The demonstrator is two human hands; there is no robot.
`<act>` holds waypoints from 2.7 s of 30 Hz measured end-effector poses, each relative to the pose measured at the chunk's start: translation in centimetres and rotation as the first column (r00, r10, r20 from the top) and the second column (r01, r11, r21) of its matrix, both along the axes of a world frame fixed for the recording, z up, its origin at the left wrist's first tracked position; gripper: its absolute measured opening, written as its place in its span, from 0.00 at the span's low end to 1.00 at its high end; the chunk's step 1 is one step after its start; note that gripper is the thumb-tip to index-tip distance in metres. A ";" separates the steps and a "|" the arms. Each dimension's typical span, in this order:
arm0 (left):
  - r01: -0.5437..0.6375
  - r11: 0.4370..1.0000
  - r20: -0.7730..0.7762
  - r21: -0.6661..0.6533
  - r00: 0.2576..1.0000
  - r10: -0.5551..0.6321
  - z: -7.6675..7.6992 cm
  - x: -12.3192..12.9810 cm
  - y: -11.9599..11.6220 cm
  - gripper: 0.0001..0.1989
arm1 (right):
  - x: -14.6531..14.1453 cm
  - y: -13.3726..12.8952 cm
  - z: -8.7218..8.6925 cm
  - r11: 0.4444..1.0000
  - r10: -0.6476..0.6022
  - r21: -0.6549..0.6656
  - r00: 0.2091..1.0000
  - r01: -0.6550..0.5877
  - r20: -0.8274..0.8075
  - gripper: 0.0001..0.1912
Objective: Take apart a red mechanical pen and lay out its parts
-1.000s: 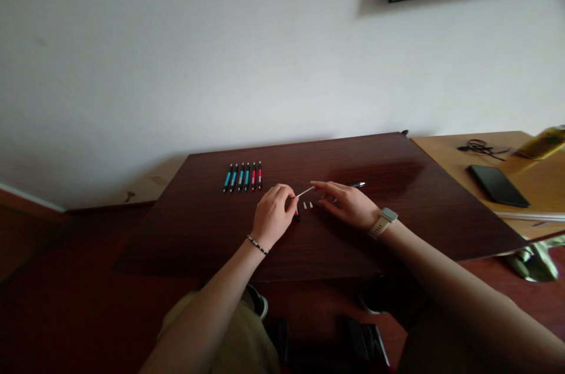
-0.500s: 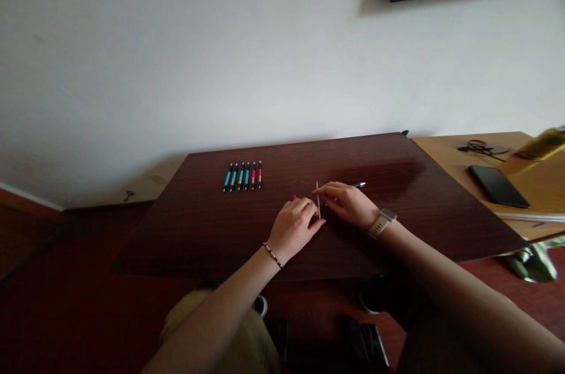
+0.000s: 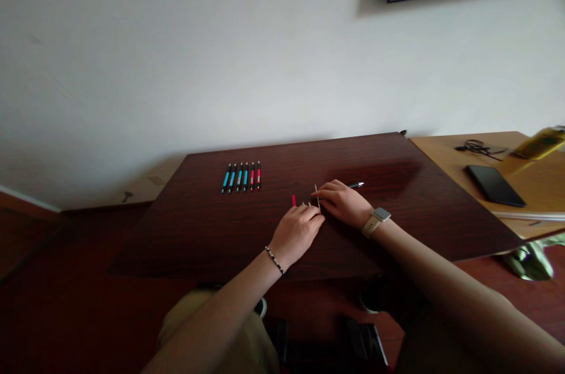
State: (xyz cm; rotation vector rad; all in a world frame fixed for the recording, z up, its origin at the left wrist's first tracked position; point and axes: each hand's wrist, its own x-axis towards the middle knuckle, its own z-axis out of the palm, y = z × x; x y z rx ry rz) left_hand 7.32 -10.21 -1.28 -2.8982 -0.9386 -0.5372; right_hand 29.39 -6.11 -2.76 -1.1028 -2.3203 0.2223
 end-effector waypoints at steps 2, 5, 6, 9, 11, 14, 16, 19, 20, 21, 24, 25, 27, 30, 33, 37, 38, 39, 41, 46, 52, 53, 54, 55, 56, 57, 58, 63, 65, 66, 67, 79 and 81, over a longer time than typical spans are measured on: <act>0.010 1.000 0.004 -0.004 1.000 -0.010 -0.2 0.1 0.0 0.10 | -0.1 0.0 0.0 1.000 0.001 -0.002 1.000 -0.001 0.013 0.17; 0.017 1.000 0.006 -0.018 1.000 -0.017 -0.3 0.2 -0.1 0.10 | -0.2 0.1 0.0 1.000 0.013 0.004 1.000 -0.014 0.022 0.17; 0.020 1.000 0.007 -0.024 1.000 -0.020 -0.4 0.3 -0.1 0.10 | -0.3 0.1 0.0 1.000 0.018 0.006 1.000 -0.018 0.022 0.17; 0.030 0.999 0.015 -0.041 0.999 -0.030 -0.4 0.3 -0.1 0.10 | -0.2 0.1 -0.1 1.000 0.023 0.004 1.000 -0.023 0.020 0.18; 0.033 0.998 0.021 -0.047 0.999 -0.032 -0.4 0.3 -0.1 0.10 | -0.2 0.1 -0.1 1.000 0.024 -0.001 0.999 -0.024 0.021 0.18; 0.035 0.998 0.025 -0.049 0.999 -0.034 -0.4 0.3 0.0 0.10 | -0.2 0.0 0.0 1.000 0.023 -0.011 1.000 -0.022 0.010 0.19; 0.037 0.998 0.026 -0.049 0.999 -0.036 -0.5 0.2 0.0 0.10 | -0.1 0.0 0.2 1.000 0.021 -0.016 1.000 -0.021 0.001 0.19; 0.031 0.998 0.038 -0.055 0.999 -0.029 -0.7 0.1 -0.1 0.10 | 0.5 0.2 0.6 1.000 -0.019 -0.010 1.000 0.019 -0.014 0.19; 0.031 0.998 0.045 -0.057 0.999 -0.028 -0.7 0.0 -0.1 0.10 | 0.8 0.3 0.7 0.999 -0.044 -0.004 0.999 0.044 -0.021 0.20; 0.033 0.998 0.050 -0.058 0.998 -0.030 -0.7 -0.1 -0.1 0.11 | 1.2 0.5 0.8 0.997 -0.073 0.002 0.997 0.073 -0.028 0.20; 0.046 0.997 0.065 -0.063 0.997 -0.042 -0.5 -0.5 0.0 0.10 | 2.9 1.0 1.0 0.987 -0.158 0.012 0.987 0.159 -0.027 0.22; 0.047 0.997 0.074 -0.063 0.996 -0.043 -0.4 -0.7 0.0 0.10 | 3.5 1.2 0.9 0.981 -0.191 0.012 0.981 0.192 -0.020 0.23; 0.045 0.997 0.096 -0.062 0.995 -0.039 -0.1 -1.1 0.1 0.09 | 4.9 1.4 0.7 0.969 -0.245 0.002 0.969 0.245 0.015 0.23; 0.021 0.998 0.141 -0.062 0.990 -0.012 0.4 -1.8 0.4 0.09 | 6.8 1.7 0.0 0.948 -0.315 -0.017 0.946 0.317 0.079 0.21; -0.009 0.998 0.183 -0.065 0.983 0.020 0.8 -2.2 0.7 0.09 | 8.0 1.9 -0.8 0.931 -0.356 -0.034 0.924 0.364 0.142 0.15; -0.041 0.996 0.205 -0.076 0.977 0.056 1.1 -2.5 1.0 0.08 | 8.3 2.2 -1.2 0.924 -0.368 -0.048 0.917 0.379 0.152 0.10; -0.047 0.996 0.204 -0.077 0.977 0.062 1.2 -2.5 1.1 0.08 | 8.1 2.3 -1.2 0.925 -0.366 -0.053 0.919 0.377 0.142 0.09; -0.053 0.996 0.202 -0.077 0.977 0.068 1.2 -2.5 1.2 0.08 | 7.9 2.3 -1.2 0.926 -0.363 -0.061 0.922 0.373 0.132 0.08; -0.064 0.995 0.205 -0.076 0.976 0.078 1.3 -2.5 1.2 0.08 | 7.0 2.2 -0.9 0.932 -0.345 -0.081 0.932 0.354 0.112 0.08; -0.114 0.989 0.240 -0.090 0.962 0.132 1.6 -2.2 1.5 0.06 | 3.7 1.0 0.6 0.978 -0.186 -0.098 0.982 0.184 -0.018 0.08; -0.166 0.980 0.272 -0.107 0.943 0.190 1.7 -2.1 2.0 0.07 | 0.3 -0.9 2.4 0.978 0.025 -0.197 0.975 -0.069 -0.220 0.10; -0.163 0.981 0.271 -0.107 0.944 0.187 1.7 -2.1 2.0 0.06 | -0.1 -1.1 2.6 0.974 0.042 -0.208 0.970 -0.094 -0.241 0.10; -0.160 0.981 0.268 -0.106 0.946 0.183 1.7 -2.1 2.0 0.06 | -0.4 -1.3 2.8 0.970 0.052 -0.217 0.965 -0.110 -0.258 0.10; -0.158 0.982 0.262 -0.105 0.948 0.180 1.7 -2.1 2.0 0.05 | -0.6 -1.5 2.9 0.967 0.054 -0.226 0.961 -0.118 -0.272 0.10; -0.158 0.982 0.257 -0.104 0.949 0.180 1.7 -2.1 2.1 0.04 | -0.7 -1.6 3.0 0.965 0.050 -0.234 0.956 -0.121 -0.288 0.10; -0.160 0.982 0.254 -0.103 0.950 0.181 1.7 -2.1 2.1 0.04 | -0.9 -1.7 3.1 0.963 0.042 -0.242 0.952 -0.120 -0.304 0.10; -0.162 0.981 0.254 -0.102 0.950 0.183 1.7 -2.1 2.0 0.03 | -0.9 -1.7 3.2 0.961 0.033 -0.251 0.947 -0.118 -0.320 0.10; -0.175 0.978 0.284 -0.109 0.938 0.200 1.9 -2.2 2.1 0.02 | -0.9 -1.7 3.1 0.954 -0.041 -0.291 0.930 -0.072 -0.365 0.12; -0.181 0.977 0.300 -0.115 0.931 0.208 2.0 -2.2 2.1 0.02 | -0.8 -1.6 3.0 0.953 -0.072 -0.300 0.926 -0.046 -0.371 0.12; -0.182 0.976 0.309 -0.118 0.928 0.210 2.0 -2.2 2.1 0.02 | -0.8 -1.5 2.9 0.951 -0.082 -0.305 0.924 -0.039 -0.374 0.11; -0.182 0.976 0.318 -0.120 0.924 0.211 1.9 -2.2 2.2 0.02 | -0.7 -1.5 2.9 0.950 -0.091 -0.310 0.921 -0.034 -0.379 0.11; -0.192 0.965 0.383 -0.179 0.890 0.248 1.8 -2.5 2.5 0.04 | -0.4 -0.8 2.6 0.920 -0.148 -0.388 0.869 -0.054 -0.472 0.13; -0.192 0.963 0.392 -0.190 0.884 0.253 1.8 -2.5 2.6 0.03 | -0.3 -0.8 2.6 0.917 -0.151 -0.395 0.862 -0.062 -0.485 0.13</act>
